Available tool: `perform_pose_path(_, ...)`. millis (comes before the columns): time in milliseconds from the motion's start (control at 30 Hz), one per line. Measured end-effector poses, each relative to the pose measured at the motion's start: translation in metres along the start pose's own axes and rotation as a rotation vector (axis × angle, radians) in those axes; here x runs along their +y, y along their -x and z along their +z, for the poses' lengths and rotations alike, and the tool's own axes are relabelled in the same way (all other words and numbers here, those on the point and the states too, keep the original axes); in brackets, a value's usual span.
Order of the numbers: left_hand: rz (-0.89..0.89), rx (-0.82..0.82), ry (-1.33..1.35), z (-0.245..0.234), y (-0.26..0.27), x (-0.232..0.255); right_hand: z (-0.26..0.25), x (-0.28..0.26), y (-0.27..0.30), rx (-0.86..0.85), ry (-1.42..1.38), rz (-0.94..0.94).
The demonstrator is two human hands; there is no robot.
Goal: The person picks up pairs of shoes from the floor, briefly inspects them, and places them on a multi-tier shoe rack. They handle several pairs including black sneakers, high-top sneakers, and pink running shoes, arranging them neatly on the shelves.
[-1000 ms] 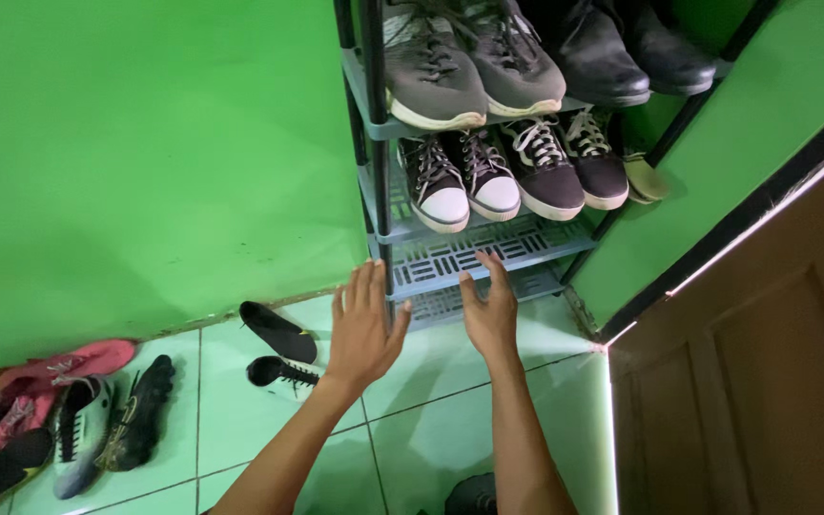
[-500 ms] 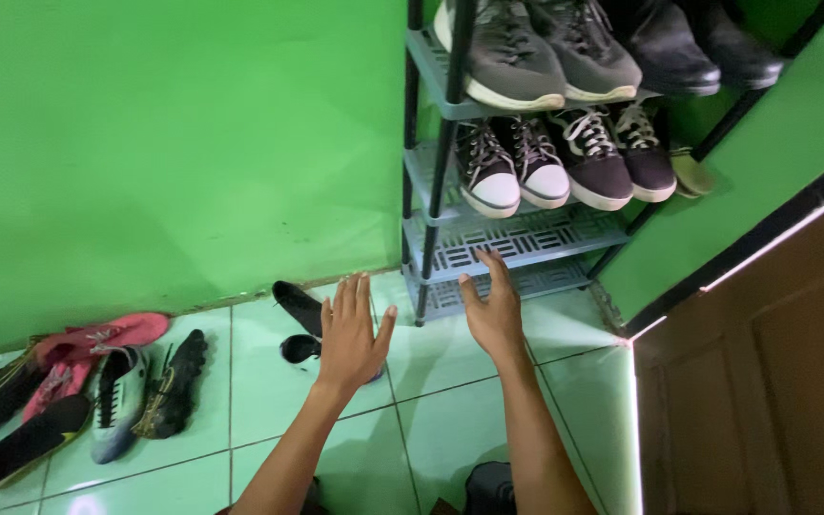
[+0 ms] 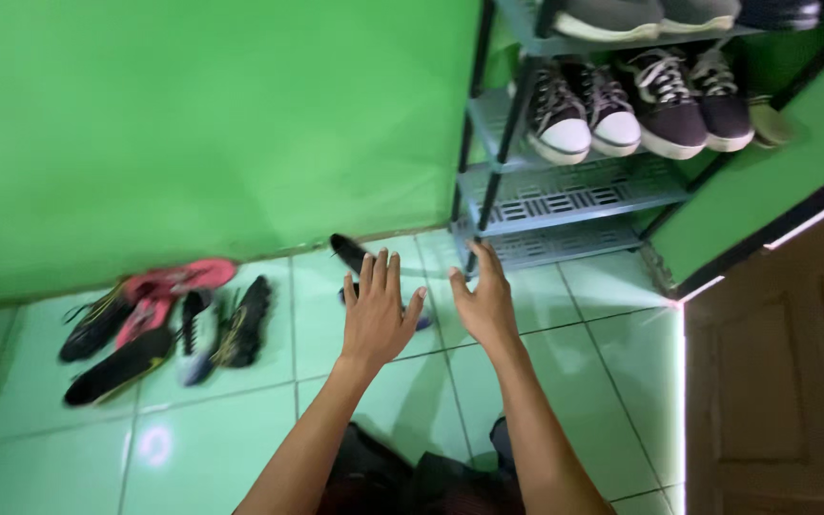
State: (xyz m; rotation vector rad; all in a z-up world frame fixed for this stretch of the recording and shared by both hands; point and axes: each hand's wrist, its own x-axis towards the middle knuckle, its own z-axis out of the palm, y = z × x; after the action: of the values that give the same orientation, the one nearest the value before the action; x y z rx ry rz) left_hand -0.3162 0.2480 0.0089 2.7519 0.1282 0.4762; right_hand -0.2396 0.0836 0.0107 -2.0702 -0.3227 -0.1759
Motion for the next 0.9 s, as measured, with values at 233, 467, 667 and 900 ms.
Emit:
perform_pose_path(233,-0.004,0.127,-0.043,-0.058,0.063,-0.022,-0.006,-0.035,0.049,-0.039,0.018,-0.049)
perform_pose_path(467,-0.073,0.181,-0.060,-0.087,0.108,-0.050,0.014,-0.053,0.075,-0.135,0.059,-0.193)
perform_pose_path(667,-0.078,0.212,-0.103,-0.090,0.082,-0.062,0.052,-0.056,0.060,-0.177,0.082,-0.232)
perform_pose_path(900,-0.168,0.245,-0.042,-0.085,0.069,-0.076,0.102,-0.072,0.046,-0.190,-0.016,-0.248)
